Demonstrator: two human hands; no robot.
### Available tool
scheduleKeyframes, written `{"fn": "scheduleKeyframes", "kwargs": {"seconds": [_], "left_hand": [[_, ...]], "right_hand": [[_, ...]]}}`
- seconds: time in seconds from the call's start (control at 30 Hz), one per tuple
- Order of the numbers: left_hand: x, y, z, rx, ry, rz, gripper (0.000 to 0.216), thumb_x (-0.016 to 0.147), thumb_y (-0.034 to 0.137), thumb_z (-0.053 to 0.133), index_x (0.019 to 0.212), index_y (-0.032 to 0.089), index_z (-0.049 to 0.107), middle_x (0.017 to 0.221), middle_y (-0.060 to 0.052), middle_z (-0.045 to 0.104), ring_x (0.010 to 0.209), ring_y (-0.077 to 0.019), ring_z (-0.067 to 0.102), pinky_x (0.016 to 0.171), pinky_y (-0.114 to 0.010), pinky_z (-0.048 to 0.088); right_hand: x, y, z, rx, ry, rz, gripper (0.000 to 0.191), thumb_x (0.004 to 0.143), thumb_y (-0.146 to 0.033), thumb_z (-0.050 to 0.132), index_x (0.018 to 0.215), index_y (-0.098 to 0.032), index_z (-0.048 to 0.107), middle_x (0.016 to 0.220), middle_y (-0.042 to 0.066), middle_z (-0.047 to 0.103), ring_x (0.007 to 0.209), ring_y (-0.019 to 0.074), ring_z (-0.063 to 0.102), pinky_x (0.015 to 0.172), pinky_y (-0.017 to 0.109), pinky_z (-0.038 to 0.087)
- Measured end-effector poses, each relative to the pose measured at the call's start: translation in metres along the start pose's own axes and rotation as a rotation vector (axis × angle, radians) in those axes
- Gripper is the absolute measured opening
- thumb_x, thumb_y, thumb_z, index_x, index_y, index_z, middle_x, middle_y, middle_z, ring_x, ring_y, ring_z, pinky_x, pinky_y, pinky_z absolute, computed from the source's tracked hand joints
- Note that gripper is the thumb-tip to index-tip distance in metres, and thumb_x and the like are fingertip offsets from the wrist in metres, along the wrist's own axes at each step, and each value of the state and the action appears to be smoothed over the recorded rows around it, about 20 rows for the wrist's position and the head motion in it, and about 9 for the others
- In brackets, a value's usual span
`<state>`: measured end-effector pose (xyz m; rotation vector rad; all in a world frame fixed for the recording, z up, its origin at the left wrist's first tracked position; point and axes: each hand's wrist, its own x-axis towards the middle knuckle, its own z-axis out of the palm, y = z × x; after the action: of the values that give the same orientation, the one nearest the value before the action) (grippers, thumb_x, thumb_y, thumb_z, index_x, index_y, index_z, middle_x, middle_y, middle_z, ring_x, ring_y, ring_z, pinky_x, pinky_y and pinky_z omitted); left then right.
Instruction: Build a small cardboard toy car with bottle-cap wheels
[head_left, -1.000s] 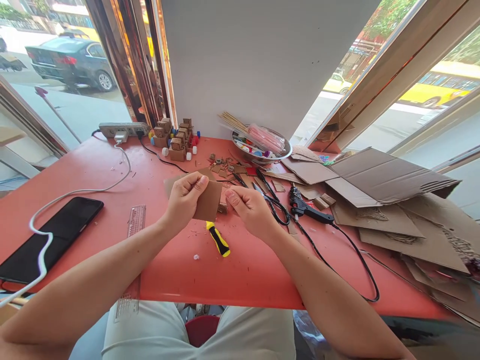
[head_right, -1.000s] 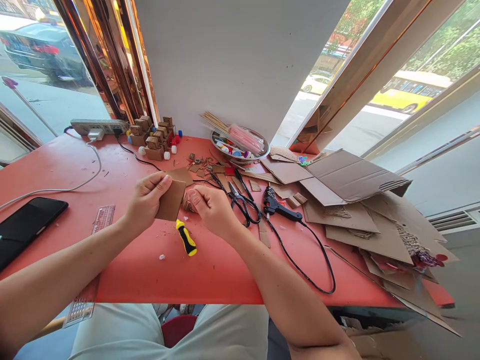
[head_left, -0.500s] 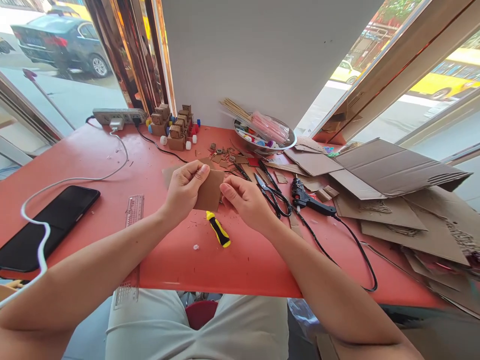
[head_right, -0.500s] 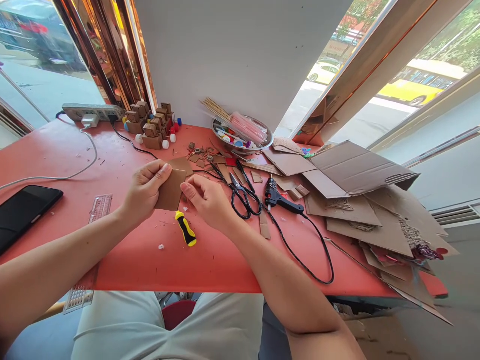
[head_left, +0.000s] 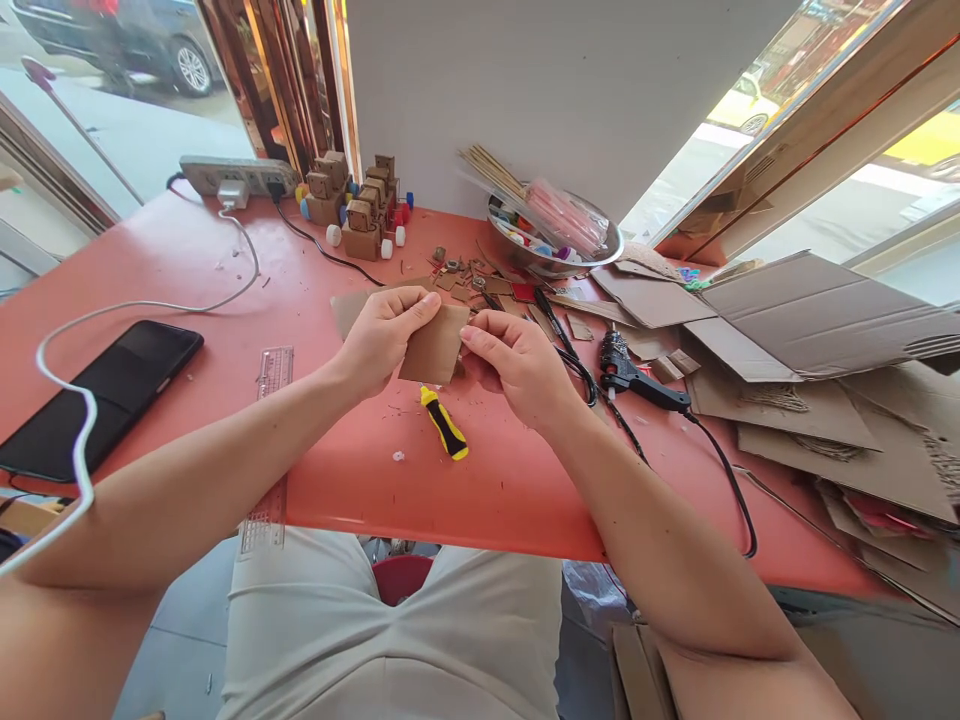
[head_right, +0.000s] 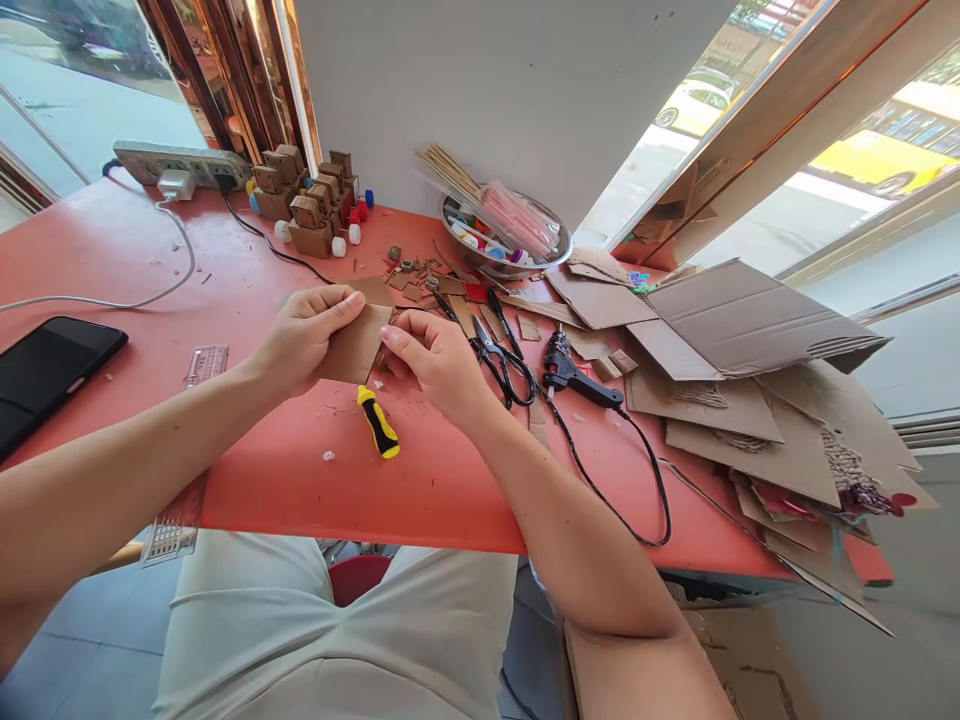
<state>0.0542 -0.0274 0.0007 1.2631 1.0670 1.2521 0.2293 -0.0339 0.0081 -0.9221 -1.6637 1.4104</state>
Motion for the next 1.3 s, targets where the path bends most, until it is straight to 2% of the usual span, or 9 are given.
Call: {"fn": "scheduleKeyframes", "kwargs": {"seconds": [0.2, 0.3, 0.37, 0.53, 0.7, 0.83, 1.0, 1.2, 1.3], "left_hand": [[-0.002, 0.0, -0.001, 0.063, 0.109, 0.163, 0.052, 0.087, 0.04, 0.076, 0.058, 0.023, 0.037, 0.06, 0.005, 0.03, 0.058, -0.0113, 0.031, 0.052, -0.024, 0.03], [0.0, -0.002, -0.001, 0.087, 0.073, 0.117, 0.044, 0.088, 0.037, 0.074, 0.058, 0.022, 0.045, 0.06, 0.005, 0.037, 0.058, -0.0111, 0.031, 0.051, -0.025, 0.029], [0.002, -0.003, -0.001, 0.108, 0.036, 0.111, 0.042, 0.088, 0.035, 0.075, 0.057, 0.021, 0.05, 0.06, 0.004, 0.043, 0.058, -0.0112, 0.035, 0.052, -0.025, 0.03], [0.002, -0.004, -0.001, -0.033, -0.105, 0.012, 0.05, 0.093, 0.061, 0.075, 0.067, 0.021, 0.06, 0.062, 0.0, 0.057, 0.052, -0.0134, 0.05, 0.047, -0.027, 0.04], [-0.001, 0.0, -0.004, -0.089, -0.336, -0.065, 0.071, 0.079, 0.09, 0.074, 0.08, 0.019, 0.068, 0.075, -0.009, 0.078, 0.046, -0.0154, 0.061, 0.043, -0.028, 0.049], [0.0, -0.004, -0.007, -0.025, -0.344, 0.022, 0.065, 0.066, 0.071, 0.096, 0.094, 0.018, 0.072, 0.077, -0.007, 0.08, 0.05, -0.0157, 0.067, 0.046, -0.026, 0.053], [0.003, -0.012, -0.008, 0.117, -0.214, 0.124, 0.033, 0.073, 0.042, 0.09, 0.089, 0.017, 0.074, 0.075, -0.003, 0.078, 0.054, -0.0148, 0.068, 0.053, -0.026, 0.055], [0.013, -0.011, -0.018, 0.289, -0.094, 0.171, 0.03, 0.07, 0.036, 0.092, 0.089, 0.018, 0.076, 0.089, -0.005, 0.079, 0.085, -0.0214, 0.076, 0.076, -0.031, 0.061], [0.023, -0.01, -0.03, 0.408, -0.129, 0.214, 0.041, 0.065, 0.036, 0.096, 0.098, 0.02, 0.079, 0.103, -0.007, 0.081, 0.106, -0.0254, 0.075, 0.098, -0.038, 0.06]], "right_hand": [[-0.005, 0.005, -0.006, -0.389, 0.161, -0.251, 0.021, 0.101, -0.043, 0.068, 0.112, -0.025, 0.066, 0.084, 0.001, 0.07, 0.07, 0.0155, 0.062, 0.066, 0.029, 0.052], [-0.007, 0.011, -0.007, -0.709, 0.171, -0.437, 0.028, 0.098, -0.023, 0.065, 0.124, -0.029, 0.074, 0.127, 0.01, 0.074, 0.1, 0.0214, 0.071, 0.085, 0.035, 0.06], [-0.008, 0.015, -0.007, -0.812, 0.154, -0.514, 0.033, 0.095, -0.017, 0.065, 0.122, -0.029, 0.078, 0.139, 0.011, 0.072, 0.117, 0.0251, 0.072, 0.096, 0.039, 0.062], [-0.007, 0.012, -0.007, -0.74, 0.178, -0.49, 0.028, 0.096, -0.021, 0.066, 0.118, -0.028, 0.081, 0.126, 0.01, 0.08, 0.121, 0.0265, 0.073, 0.103, 0.041, 0.061], [-0.003, 0.004, -0.009, -0.511, 0.354, -0.288, 0.015, 0.098, -0.031, 0.068, 0.096, -0.023, 0.08, 0.095, 0.004, 0.079, 0.091, 0.0218, 0.074, 0.082, 0.033, 0.06], [0.004, 0.006, -0.016, -0.357, 0.384, -0.251, 0.01, 0.091, -0.028, 0.074, 0.09, -0.019, 0.078, 0.089, 0.003, 0.078, 0.086, 0.0203, 0.073, 0.077, 0.031, 0.06], [0.006, 0.0, -0.027, -0.339, 0.261, -0.227, 0.005, 0.088, -0.025, 0.076, 0.088, -0.02, 0.079, 0.093, 0.002, 0.08, 0.092, 0.0216, 0.074, 0.083, 0.035, 0.061], [0.01, 0.008, -0.037, -0.387, 0.339, -0.244, 0.009, 0.093, -0.025, 0.076, 0.087, -0.02, 0.076, 0.08, 0.0, 0.07, 0.079, 0.0193, 0.07, 0.075, 0.032, 0.057], [0.013, 0.014, -0.039, -0.524, 0.394, -0.3, 0.011, 0.097, -0.025, 0.072, 0.087, -0.021, 0.076, 0.081, 0.001, 0.069, 0.079, 0.0198, 0.067, 0.078, 0.032, 0.055]]}}
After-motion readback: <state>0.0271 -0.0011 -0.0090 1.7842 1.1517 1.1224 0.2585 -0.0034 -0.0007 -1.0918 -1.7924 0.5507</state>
